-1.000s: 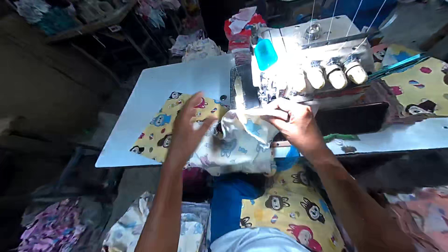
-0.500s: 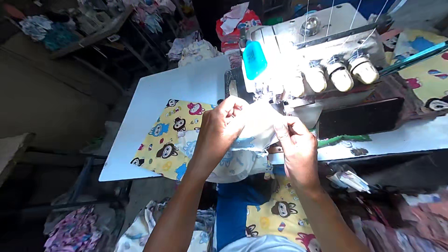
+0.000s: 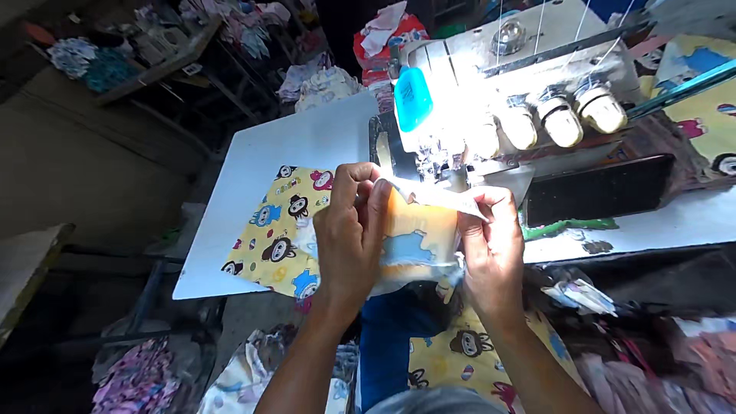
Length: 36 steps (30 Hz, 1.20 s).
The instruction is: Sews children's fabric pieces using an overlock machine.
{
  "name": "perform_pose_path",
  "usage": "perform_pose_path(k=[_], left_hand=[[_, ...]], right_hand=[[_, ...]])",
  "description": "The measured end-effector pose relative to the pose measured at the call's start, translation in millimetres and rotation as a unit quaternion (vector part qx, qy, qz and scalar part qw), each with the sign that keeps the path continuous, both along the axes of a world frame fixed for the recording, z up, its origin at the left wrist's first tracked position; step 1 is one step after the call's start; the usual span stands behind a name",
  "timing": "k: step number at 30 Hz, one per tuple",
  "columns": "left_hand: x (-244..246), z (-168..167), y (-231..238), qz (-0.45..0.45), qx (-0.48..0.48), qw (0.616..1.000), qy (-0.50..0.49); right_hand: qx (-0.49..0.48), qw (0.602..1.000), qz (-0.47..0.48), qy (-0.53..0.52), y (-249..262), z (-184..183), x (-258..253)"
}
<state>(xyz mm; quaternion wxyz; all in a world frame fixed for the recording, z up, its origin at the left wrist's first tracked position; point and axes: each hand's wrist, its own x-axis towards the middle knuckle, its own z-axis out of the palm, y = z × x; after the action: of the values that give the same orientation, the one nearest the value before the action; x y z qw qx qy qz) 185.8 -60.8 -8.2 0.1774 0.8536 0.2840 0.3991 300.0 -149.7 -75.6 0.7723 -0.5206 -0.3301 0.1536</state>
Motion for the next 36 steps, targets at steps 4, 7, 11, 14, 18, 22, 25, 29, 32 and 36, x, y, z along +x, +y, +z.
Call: perform_pose_path(k=[4,7,11,14,18,22,25,29,32,36], left_hand=[[-7.8,-21.4,9.9,0.047,-0.037,0.998,-0.023],[-18.0,-32.7,24.9,0.089,-0.047,0.995,0.017],[-31.9,-22.6,31.5,0.026,-0.126,0.991,0.04],[-31.3,-7.3,33.1,-0.036,-0.159,0.985,0.048],[-27.5,1.1,34.3,-0.029,-0.165,0.985,0.029],[-27.9,0.3,37.4,-0.031,-0.221,0.975,-0.019],[-29.8,-1.8,37.8,-0.024,-0.228,0.973,-0.001],[-22.3,-2.2,45.5,0.015,-0.139,0.988,0.059],[-10.1,4.1,44.3,-0.035,-0.097,0.992,0.073],[7.5,8.0,53.4,-0.164,-0.069,0.978,0.112]], right_hand=[[-0.048,0.992,-0.048,-0.102,9.5,2.7,8.0],[-0.08,0.986,-0.051,-0.14,20.6,-0.5,13.0],[-0.065,0.979,-0.043,-0.187,25.7,0.3,19.2],[-0.031,0.982,-0.027,-0.183,28.4,0.2,19.6],[-0.029,0.99,-0.006,-0.137,25.7,-0.6,19.3],[-0.034,0.994,0.015,-0.104,22.7,0.6,20.4],[-0.048,0.993,0.01,-0.11,22.6,0.4,20.9],[-0.047,0.989,0.015,-0.141,25.7,1.1,21.3],[-0.047,0.985,0.017,-0.163,27.1,4.5,20.4],[-0.041,0.985,0.012,-0.17,25.7,8.1,19.0]])
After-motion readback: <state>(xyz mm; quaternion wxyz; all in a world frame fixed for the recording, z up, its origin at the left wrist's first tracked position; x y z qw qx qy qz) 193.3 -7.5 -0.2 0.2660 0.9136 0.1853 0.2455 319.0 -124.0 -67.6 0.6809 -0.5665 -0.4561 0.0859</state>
